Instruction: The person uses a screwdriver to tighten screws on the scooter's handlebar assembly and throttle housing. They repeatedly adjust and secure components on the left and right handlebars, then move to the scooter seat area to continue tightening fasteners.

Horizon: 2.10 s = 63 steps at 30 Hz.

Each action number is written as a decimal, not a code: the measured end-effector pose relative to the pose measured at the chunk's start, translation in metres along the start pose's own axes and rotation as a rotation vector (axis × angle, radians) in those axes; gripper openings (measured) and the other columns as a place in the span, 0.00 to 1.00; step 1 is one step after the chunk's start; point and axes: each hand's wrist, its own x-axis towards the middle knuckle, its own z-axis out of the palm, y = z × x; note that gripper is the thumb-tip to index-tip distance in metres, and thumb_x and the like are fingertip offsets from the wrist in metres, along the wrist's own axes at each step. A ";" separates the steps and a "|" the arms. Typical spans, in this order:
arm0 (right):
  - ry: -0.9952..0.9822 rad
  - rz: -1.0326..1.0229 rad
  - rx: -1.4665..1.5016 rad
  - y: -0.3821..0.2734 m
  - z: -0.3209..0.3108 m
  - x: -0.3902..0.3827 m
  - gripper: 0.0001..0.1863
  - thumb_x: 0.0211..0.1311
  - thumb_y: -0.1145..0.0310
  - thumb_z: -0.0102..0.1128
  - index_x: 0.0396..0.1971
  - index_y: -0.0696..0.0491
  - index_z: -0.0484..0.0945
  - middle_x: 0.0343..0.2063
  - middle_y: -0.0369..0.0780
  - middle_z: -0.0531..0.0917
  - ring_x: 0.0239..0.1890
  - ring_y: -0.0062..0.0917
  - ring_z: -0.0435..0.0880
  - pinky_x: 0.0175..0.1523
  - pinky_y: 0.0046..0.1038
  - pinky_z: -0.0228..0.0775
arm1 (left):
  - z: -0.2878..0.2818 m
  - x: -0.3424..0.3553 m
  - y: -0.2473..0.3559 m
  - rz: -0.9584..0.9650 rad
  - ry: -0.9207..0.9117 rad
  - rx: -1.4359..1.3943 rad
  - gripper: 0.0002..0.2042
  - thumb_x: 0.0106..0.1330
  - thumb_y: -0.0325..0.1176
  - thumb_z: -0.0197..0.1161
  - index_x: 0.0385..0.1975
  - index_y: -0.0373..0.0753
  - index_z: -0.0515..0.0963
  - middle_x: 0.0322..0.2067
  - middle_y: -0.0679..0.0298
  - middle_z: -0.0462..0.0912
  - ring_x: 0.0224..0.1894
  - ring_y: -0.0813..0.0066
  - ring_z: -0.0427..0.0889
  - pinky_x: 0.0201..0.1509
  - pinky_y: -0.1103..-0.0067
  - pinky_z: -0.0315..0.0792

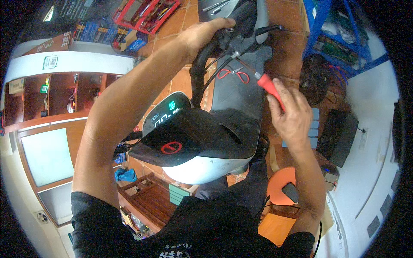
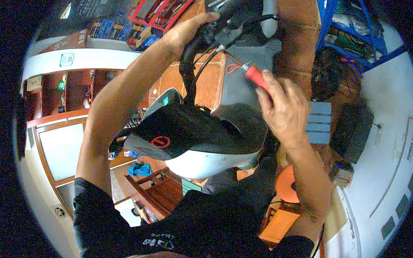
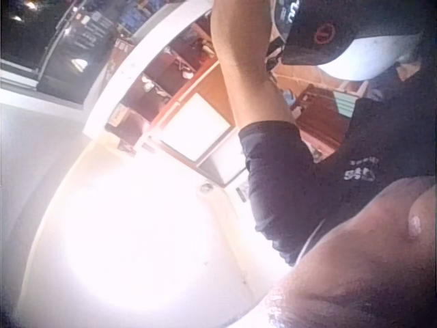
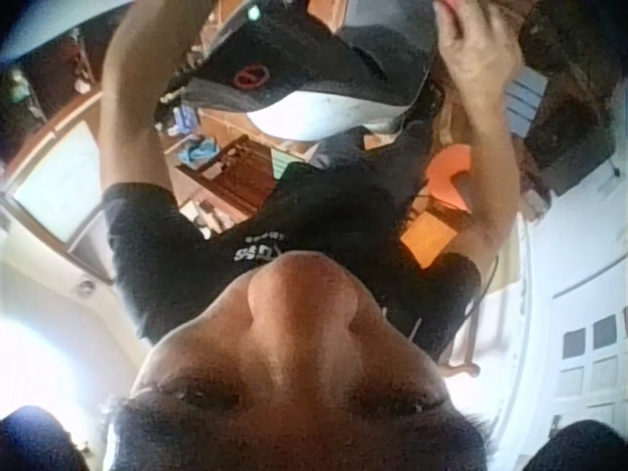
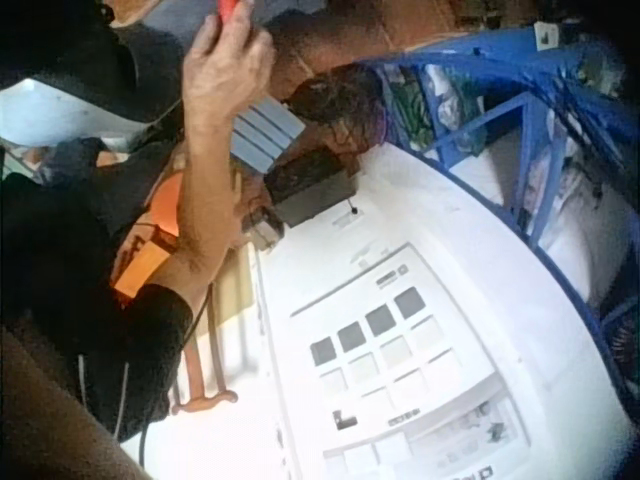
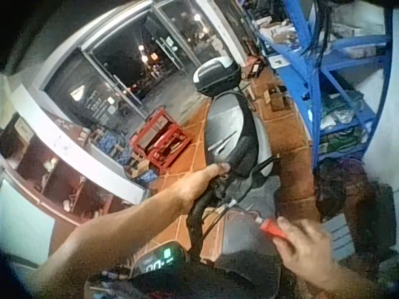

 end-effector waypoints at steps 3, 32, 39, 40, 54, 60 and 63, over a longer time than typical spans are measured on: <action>-0.306 0.399 0.372 -0.003 -0.009 0.010 0.17 0.57 0.63 0.64 0.45 0.54 0.78 0.28 0.44 0.83 0.31 0.32 0.83 0.38 0.30 0.73 | -0.005 0.006 -0.002 0.006 0.037 -0.017 0.19 0.57 0.49 0.65 0.35 0.36 0.77 0.25 0.63 0.80 0.23 0.75 0.78 0.29 0.78 0.74; -0.458 0.312 0.506 0.023 -0.011 0.022 0.15 0.60 0.67 0.61 0.44 0.58 0.75 0.31 0.43 0.82 0.32 0.24 0.80 0.40 0.28 0.71 | -0.008 0.013 -0.012 0.012 -0.049 0.056 0.24 0.67 0.52 0.50 0.50 0.36 0.75 0.33 0.60 0.84 0.28 0.76 0.81 0.33 0.81 0.76; -0.240 0.021 0.162 0.014 -0.012 0.021 0.14 0.58 0.70 0.61 0.44 0.57 0.76 0.35 0.50 0.81 0.36 0.44 0.82 0.40 0.33 0.73 | 0.001 0.006 -0.002 -0.033 0.038 -0.072 0.20 0.60 0.48 0.63 0.37 0.35 0.76 0.28 0.63 0.79 0.27 0.76 0.78 0.34 0.80 0.76; -0.278 0.072 0.219 0.013 -0.011 0.021 0.14 0.58 0.70 0.61 0.44 0.58 0.76 0.34 0.49 0.82 0.35 0.42 0.83 0.40 0.33 0.73 | 0.002 0.003 -0.002 -0.033 0.069 -0.058 0.20 0.59 0.48 0.64 0.37 0.35 0.76 0.28 0.63 0.79 0.27 0.76 0.78 0.34 0.80 0.76; -0.516 0.374 0.578 0.022 -0.014 0.036 0.12 0.64 0.64 0.59 0.41 0.57 0.78 0.21 0.32 0.78 0.23 0.20 0.74 0.29 0.26 0.69 | 0.002 0.000 -0.005 0.056 0.064 0.063 0.20 0.60 0.50 0.61 0.37 0.36 0.78 0.27 0.64 0.81 0.25 0.76 0.79 0.31 0.79 0.74; -0.602 0.670 0.775 0.020 -0.015 0.037 0.14 0.66 0.60 0.57 0.41 0.56 0.77 0.19 0.31 0.76 0.17 0.14 0.71 0.22 0.20 0.62 | 0.000 0.011 -0.011 0.014 0.091 0.063 0.20 0.61 0.52 0.59 0.37 0.38 0.79 0.27 0.64 0.82 0.24 0.77 0.78 0.29 0.80 0.72; -0.512 0.575 0.708 0.035 0.002 0.019 0.17 0.66 0.56 0.57 0.42 0.54 0.78 0.19 0.32 0.76 0.18 0.15 0.73 0.23 0.21 0.65 | 0.005 -0.008 0.000 0.031 -0.015 -0.100 0.24 0.62 0.57 0.56 0.37 0.39 0.79 0.26 0.66 0.82 0.25 0.77 0.77 0.29 0.79 0.71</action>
